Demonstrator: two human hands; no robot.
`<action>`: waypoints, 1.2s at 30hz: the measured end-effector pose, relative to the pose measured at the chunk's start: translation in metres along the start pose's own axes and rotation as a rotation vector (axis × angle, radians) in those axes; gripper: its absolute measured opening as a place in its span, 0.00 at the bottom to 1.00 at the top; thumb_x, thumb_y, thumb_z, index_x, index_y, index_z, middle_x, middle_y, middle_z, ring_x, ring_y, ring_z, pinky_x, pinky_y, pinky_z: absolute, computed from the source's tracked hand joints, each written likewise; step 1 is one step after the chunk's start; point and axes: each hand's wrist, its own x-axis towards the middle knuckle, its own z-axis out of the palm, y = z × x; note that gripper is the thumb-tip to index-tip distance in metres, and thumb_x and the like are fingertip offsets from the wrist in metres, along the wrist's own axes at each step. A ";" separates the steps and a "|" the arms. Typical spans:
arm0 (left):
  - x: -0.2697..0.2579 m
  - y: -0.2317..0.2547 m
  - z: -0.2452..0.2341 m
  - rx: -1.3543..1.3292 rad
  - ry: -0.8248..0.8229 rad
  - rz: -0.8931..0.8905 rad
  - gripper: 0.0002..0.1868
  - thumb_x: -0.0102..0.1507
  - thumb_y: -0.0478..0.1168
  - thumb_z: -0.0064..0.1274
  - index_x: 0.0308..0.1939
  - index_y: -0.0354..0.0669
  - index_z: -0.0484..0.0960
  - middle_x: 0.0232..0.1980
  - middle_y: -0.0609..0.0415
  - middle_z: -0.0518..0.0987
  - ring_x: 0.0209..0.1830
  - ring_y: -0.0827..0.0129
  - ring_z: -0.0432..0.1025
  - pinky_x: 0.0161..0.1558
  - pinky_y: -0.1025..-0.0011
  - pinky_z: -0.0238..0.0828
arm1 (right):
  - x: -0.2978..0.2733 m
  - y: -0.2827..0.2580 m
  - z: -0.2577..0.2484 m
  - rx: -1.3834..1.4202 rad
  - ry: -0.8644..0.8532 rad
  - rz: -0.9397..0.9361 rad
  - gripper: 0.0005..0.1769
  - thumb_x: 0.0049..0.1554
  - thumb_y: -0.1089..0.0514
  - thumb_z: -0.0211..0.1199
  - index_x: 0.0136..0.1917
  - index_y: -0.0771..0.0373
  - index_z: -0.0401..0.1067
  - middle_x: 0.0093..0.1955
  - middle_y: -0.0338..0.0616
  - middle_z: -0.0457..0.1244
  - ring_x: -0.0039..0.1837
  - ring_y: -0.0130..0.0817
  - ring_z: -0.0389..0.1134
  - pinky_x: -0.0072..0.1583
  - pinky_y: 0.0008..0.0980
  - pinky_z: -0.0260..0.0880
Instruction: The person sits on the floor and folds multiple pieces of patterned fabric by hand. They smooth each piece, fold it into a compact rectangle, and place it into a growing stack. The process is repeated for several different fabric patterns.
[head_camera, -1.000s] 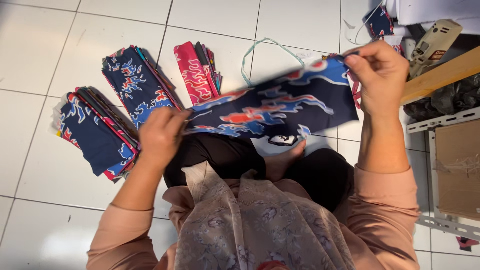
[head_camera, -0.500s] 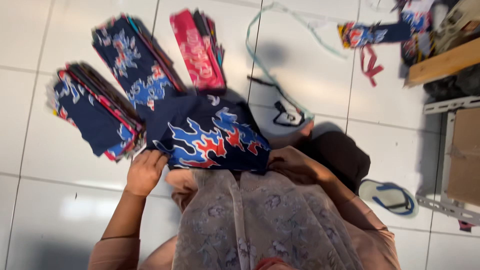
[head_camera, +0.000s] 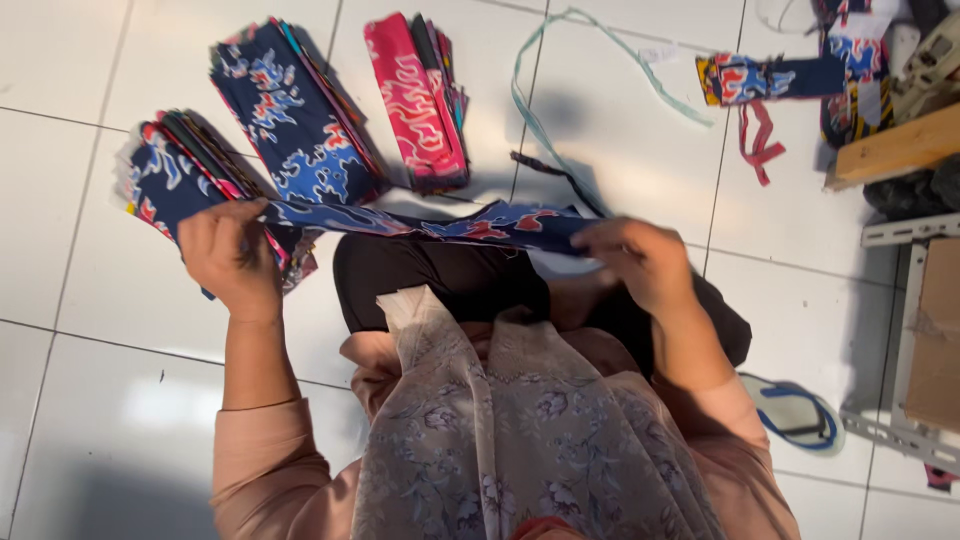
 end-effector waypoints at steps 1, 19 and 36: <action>0.008 0.004 -0.004 0.010 0.041 -0.017 0.17 0.58 0.22 0.61 0.44 0.47 0.86 0.47 0.57 0.81 0.50 0.60 0.72 0.52 0.62 0.69 | -0.003 -0.016 -0.007 -0.196 -0.080 -0.316 0.04 0.54 0.67 0.63 0.45 0.63 0.73 0.57 0.42 0.72 0.47 0.38 0.69 0.51 0.32 0.71; 0.065 0.148 0.004 -1.079 -0.521 0.095 0.17 0.54 0.17 0.49 0.33 0.40 0.85 0.47 0.53 0.68 0.45 0.70 0.70 0.45 0.74 0.69 | 0.065 -0.127 0.079 -0.114 -0.321 -0.837 0.04 0.60 0.69 0.64 0.47 0.66 0.69 0.70 0.55 0.62 0.62 0.39 0.69 0.61 0.34 0.70; 0.095 0.129 -0.031 -0.297 -0.490 0.403 0.19 0.45 0.24 0.51 0.34 0.44 0.89 0.75 0.40 0.67 0.68 0.44 0.68 0.65 0.54 0.67 | 0.106 -0.112 0.057 -0.062 -0.194 -0.509 0.02 0.63 0.64 0.63 0.48 0.64 0.72 0.47 0.40 0.69 0.48 0.22 0.69 0.52 0.25 0.71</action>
